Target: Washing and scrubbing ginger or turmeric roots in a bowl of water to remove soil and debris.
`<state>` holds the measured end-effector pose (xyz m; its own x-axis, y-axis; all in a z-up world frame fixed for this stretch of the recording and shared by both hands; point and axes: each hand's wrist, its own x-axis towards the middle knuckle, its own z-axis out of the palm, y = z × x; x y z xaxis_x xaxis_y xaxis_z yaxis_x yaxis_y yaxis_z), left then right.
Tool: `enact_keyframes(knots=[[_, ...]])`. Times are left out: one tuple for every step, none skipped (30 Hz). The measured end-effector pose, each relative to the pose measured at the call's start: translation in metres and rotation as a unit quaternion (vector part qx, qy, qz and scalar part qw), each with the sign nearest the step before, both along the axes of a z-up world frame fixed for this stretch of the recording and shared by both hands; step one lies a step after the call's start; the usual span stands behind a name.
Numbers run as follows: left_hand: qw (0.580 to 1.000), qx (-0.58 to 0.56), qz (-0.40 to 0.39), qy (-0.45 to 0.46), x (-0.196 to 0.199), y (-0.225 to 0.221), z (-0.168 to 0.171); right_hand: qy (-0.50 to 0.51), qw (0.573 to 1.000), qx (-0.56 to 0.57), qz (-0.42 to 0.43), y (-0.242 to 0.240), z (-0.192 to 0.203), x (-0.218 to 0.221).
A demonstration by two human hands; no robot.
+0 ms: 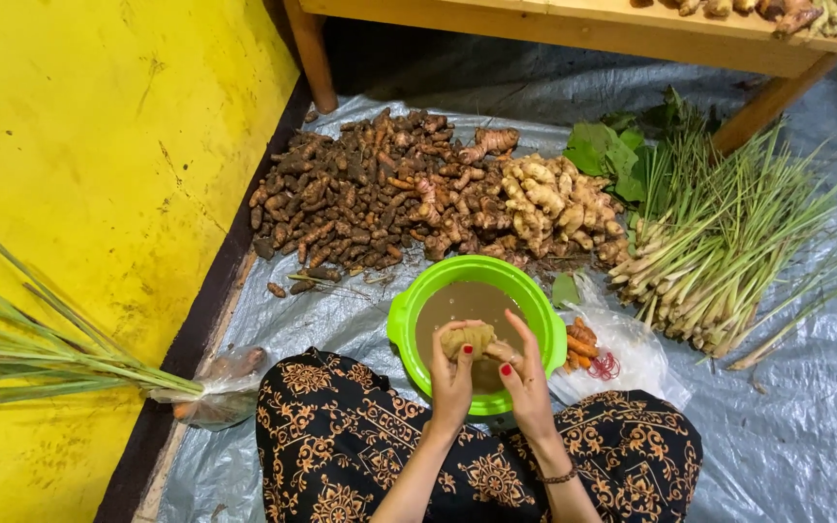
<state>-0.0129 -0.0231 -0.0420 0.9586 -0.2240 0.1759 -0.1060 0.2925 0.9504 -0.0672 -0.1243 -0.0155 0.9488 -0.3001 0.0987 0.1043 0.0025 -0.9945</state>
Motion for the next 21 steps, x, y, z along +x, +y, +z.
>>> enact_keyframes(knots=[[1.000,0.001,-0.001,0.001,-0.001,0.001,0.001,0.001,1.000,0.001,-0.001,-0.002,-0.002,0.000],[1.000,0.007,-0.010,-0.015,0.000,0.001,0.002,0.009,1.000,-0.015,0.014,-0.005,-0.005,0.001],[0.999,0.013,-0.019,-0.031,0.000,0.001,0.003,0.016,0.999,-0.031,0.029,-0.008,-0.007,0.001],[0.999,0.013,-0.019,-0.032,-0.001,0.001,0.005,0.015,0.999,-0.032,0.029,-0.010,-0.002,0.004],[0.998,0.026,-0.029,-0.041,-0.001,0.002,0.007,0.043,0.998,0.006,0.034,-0.013,0.003,0.006],[0.997,0.041,-0.039,-0.048,-0.005,0.002,0.009,0.073,0.996,0.043,0.040,-0.014,0.007,0.006],[0.997,0.041,-0.038,-0.047,-0.006,0.004,0.010,0.075,0.995,0.044,0.040,-0.013,0.010,0.006],[0.998,0.042,-0.045,-0.031,-0.005,0.005,0.011,0.088,0.993,0.057,0.048,-0.013,0.013,0.007],[0.998,0.043,-0.051,-0.014,-0.004,0.005,0.012,0.102,0.991,0.069,0.056,-0.013,0.017,0.009],[0.998,0.043,-0.050,-0.016,-0.003,0.003,0.014,0.100,0.991,0.069,0.057,-0.017,0.010,0.011],[0.996,0.022,-0.087,-0.005,-0.002,0.002,0.016,0.099,0.990,0.097,0.031,-0.021,0.004,0.013],[0.993,0.001,-0.121,0.008,-0.003,0.001,0.017,0.101,0.987,0.124,0.006,-0.024,-0.003,0.014],[0.993,0.002,-0.118,0.010,-0.005,0.003,0.019,0.103,0.987,0.125,0.009,-0.024,-0.003,0.013],[0.992,0.000,-0.124,0.020,-0.002,0.003,0.021,0.096,0.989,0.112,-0.002,-0.024,-0.002,0.015],[0.991,-0.001,-0.130,0.030,0.000,0.004,0.024,0.089,0.991,0.099,-0.014,-0.025,-0.002,0.017],[0.991,0.000,-0.130,0.029,0.001,0.005,0.024,0.088,0.991,0.100,-0.014,-0.025,-0.009,0.017],[0.992,0.020,-0.121,0.018,0.003,0.006,0.024,0.068,0.993,0.096,-0.022,-0.024,-0.016,0.019],[0.993,0.040,-0.111,0.010,0.004,0.008,0.023,0.050,0.994,0.092,-0.029,-0.023,-0.024,0.018],[0.993,0.041,-0.111,0.011,0.005,0.007,0.018,0.052,0.994,0.093,-0.029,-0.019,-0.021,0.019],[0.993,0.049,-0.110,0.003,0.008,0.006,0.013,0.017,0.996,0.079,-0.044,-0.015,-0.017,0.020],[0.992,0.058,-0.110,-0.006,0.011,0.006,0.009,-0.018,0.996,0.065,-0.059,-0.011,-0.012,0.022]])
